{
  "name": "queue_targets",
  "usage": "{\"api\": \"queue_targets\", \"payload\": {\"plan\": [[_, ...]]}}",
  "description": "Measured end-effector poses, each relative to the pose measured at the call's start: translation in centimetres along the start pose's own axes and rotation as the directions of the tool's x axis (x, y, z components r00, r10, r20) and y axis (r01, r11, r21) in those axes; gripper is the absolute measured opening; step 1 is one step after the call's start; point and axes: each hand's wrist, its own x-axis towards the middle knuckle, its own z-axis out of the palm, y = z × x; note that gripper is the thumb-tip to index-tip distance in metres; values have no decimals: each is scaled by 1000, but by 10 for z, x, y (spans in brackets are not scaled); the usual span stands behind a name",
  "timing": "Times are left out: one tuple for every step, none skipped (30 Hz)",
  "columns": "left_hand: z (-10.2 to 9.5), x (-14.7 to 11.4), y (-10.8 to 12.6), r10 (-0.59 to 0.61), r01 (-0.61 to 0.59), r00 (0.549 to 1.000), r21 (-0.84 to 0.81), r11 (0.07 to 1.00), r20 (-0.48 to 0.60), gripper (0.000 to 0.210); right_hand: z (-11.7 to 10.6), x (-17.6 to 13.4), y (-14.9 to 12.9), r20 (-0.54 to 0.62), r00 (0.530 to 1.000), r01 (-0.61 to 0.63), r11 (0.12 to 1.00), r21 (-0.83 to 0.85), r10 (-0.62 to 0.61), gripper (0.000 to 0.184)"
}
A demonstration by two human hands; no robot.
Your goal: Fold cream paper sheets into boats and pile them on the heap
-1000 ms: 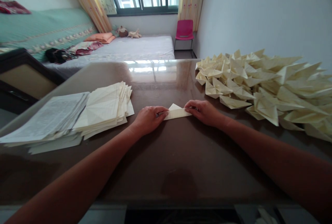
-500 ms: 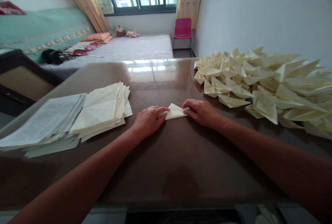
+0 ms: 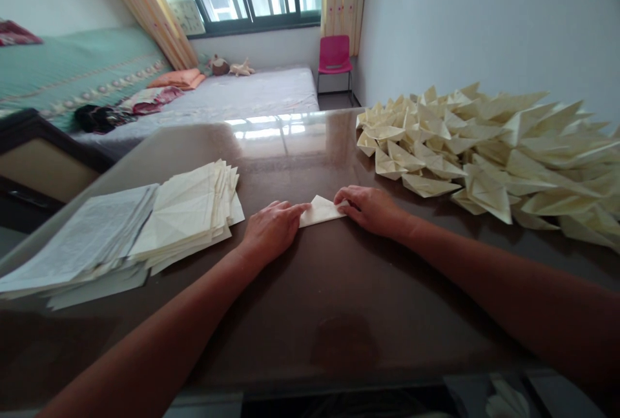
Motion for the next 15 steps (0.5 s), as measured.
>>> {"api": "queue_targets", "payload": {"plan": [[0, 0, 0, 3, -3, 1000, 16, 1000, 1, 38, 0, 0, -1, -1, 1000, -3, 1000, -2, 3, 14], [1, 0, 1, 4, -3, 1000, 35, 999, -3, 38, 0, 0, -1, -1, 1000, -7, 1000, -5, 7, 14], [1, -1, 2, 3, -2, 1000, 57, 998, -14, 38, -1, 0, -2, -1, 1000, -11, 1000, -10, 11, 14], [0, -1, 4, 8, -5, 999, 82, 997, -37, 37, -1, -1, -3, -2, 1000, -17, 1000, -17, 17, 14], [0, -2, 6, 29, -22, 997, 106, 994, -68, 37, -1, -1, -3, -3, 1000, -23, 999, -27, 23, 14], [0, -2, 8, 70, -57, 992, 124, 991, -103, 37, -2, -1, -4, -3, 1000, -27, 999, -36, 27, 14], [0, -3, 11, 129, -111, 983, 136, 984, -131, 37, -2, -1, -5, -2, 1000, -31, 998, -45, 31, 14], [0, -3, 14, 200, -180, 969, 138, 974, -146, 38, -2, -1, -5, 1, 999, -33, 998, -51, 33, 14], [0, -4, 17, 270, -252, 952, 129, 959, -145, 39, -2, -1, -6, 3, 999, -34, 998, -56, 34, 14], [1, -5, 20, 326, -312, 936, 114, 943, -131, 39, -1, -1, -5, 4, 999, -34, 998, -58, 34, 14], [2, -5, 22, 362, -352, 926, 97, 931, -109, 40, -1, 0, -5, 5, 999, -34, 998, -61, 35, 14], [3, -6, 24, 379, -373, 921, 83, 924, -87, 40, 0, 0, -4, 3, 999, -36, 997, -63, 37, 14], [3, -6, 25, 384, -379, 921, 74, 922, -68, 40, 1, -1, -3, 1, 999, -40, 997, -66, 40, 14], [4, -6, 26, 381, -377, 923, 72, 923, -54, 40, 1, -1, -2, 0, 999, -44, 997, -68, 44, 15], [4, -6, 27, 377, -373, 925, 74, 925, -43, 40, 0, -1, -2, -3, 999, -44, 997, -70, 44, 15]]}}
